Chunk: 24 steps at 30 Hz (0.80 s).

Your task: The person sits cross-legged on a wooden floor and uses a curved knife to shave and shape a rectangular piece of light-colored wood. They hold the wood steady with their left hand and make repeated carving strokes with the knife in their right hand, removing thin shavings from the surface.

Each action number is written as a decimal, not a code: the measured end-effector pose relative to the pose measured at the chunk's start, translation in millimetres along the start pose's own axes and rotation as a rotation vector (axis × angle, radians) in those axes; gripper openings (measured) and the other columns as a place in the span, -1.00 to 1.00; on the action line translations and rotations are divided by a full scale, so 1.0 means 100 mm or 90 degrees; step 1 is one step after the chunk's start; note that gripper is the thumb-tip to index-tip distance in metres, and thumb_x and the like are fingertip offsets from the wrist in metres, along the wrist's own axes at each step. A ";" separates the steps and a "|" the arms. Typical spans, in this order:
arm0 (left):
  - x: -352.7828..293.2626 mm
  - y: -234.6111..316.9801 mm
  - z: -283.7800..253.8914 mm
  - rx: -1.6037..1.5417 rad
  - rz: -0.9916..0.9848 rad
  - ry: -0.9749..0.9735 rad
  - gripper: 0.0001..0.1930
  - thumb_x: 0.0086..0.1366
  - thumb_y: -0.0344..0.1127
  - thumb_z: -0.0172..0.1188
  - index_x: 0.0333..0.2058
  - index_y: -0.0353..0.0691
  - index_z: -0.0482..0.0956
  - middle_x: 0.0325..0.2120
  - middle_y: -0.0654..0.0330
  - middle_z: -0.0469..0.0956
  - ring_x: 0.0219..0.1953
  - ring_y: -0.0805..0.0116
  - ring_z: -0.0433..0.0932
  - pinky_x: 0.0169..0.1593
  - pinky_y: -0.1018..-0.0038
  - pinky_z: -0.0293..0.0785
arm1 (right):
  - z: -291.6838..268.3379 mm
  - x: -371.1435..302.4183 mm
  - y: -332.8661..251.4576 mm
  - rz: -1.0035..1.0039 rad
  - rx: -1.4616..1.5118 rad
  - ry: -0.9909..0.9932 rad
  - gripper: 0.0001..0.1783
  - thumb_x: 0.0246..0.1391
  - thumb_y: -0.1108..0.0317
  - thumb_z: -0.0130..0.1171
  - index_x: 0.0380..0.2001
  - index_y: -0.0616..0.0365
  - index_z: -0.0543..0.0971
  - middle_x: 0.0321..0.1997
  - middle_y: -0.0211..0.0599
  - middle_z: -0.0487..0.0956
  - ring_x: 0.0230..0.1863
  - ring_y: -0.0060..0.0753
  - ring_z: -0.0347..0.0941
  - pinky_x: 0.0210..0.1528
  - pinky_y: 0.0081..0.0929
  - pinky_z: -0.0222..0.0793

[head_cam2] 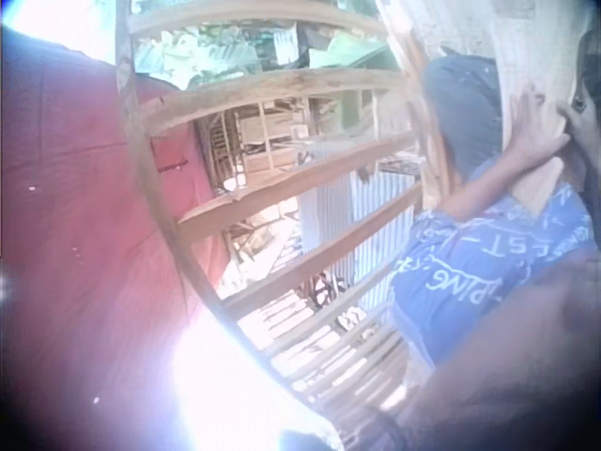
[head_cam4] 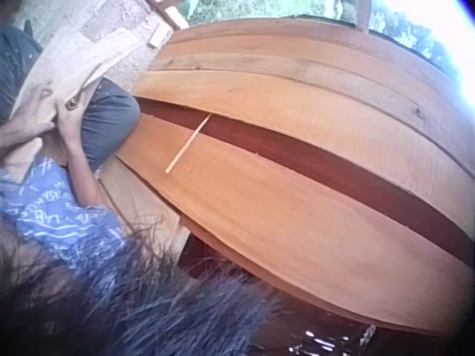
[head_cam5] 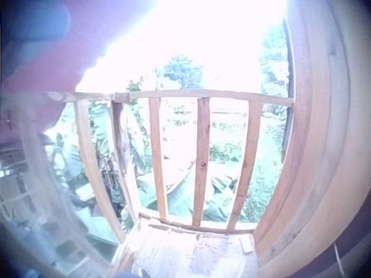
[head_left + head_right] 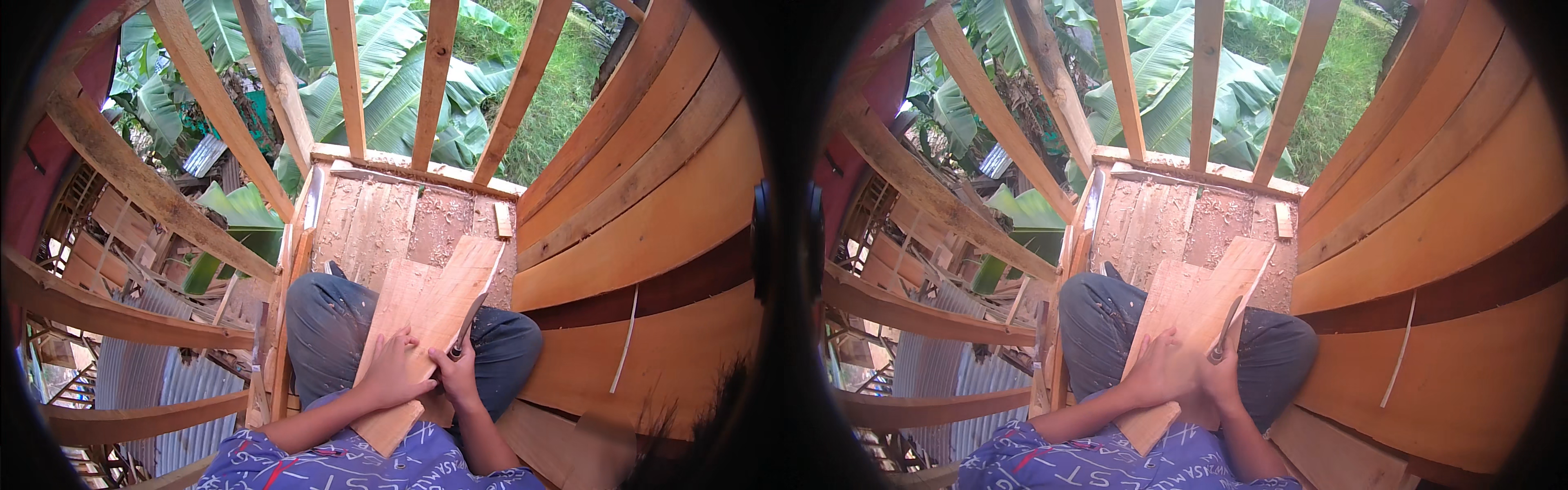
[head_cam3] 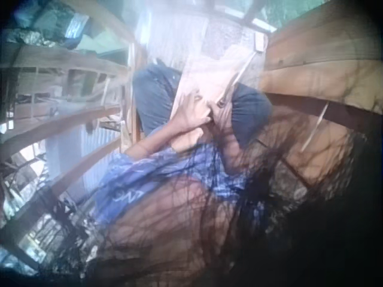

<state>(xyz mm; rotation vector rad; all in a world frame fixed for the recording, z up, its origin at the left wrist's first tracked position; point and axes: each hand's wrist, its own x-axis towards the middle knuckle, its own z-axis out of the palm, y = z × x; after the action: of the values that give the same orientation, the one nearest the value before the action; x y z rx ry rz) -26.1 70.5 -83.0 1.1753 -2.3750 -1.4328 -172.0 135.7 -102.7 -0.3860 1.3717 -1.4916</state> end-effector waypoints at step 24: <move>0.71 -0.21 0.03 -0.595 -0.199 -0.069 -0.44 0.30 -0.16 0.16 0.13 -0.44 0.32 -0.12 0.00 0.56 -0.16 0.31 0.60 -0.11 0.42 0.55 | -0.14 0.30 -0.10 -0.126 0.109 0.028 -0.46 -0.04 0.61 0.25 0.06 0.30 0.35 -0.05 -0.22 0.54 -0.04 -0.38 0.54 0.03 -0.46 0.46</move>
<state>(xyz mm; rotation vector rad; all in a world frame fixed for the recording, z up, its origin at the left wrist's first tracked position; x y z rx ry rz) -64.6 19.7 -120.5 1.1896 -1.2390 -2.3401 -200.6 117.1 -109.9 -0.3912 1.2557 -1.7763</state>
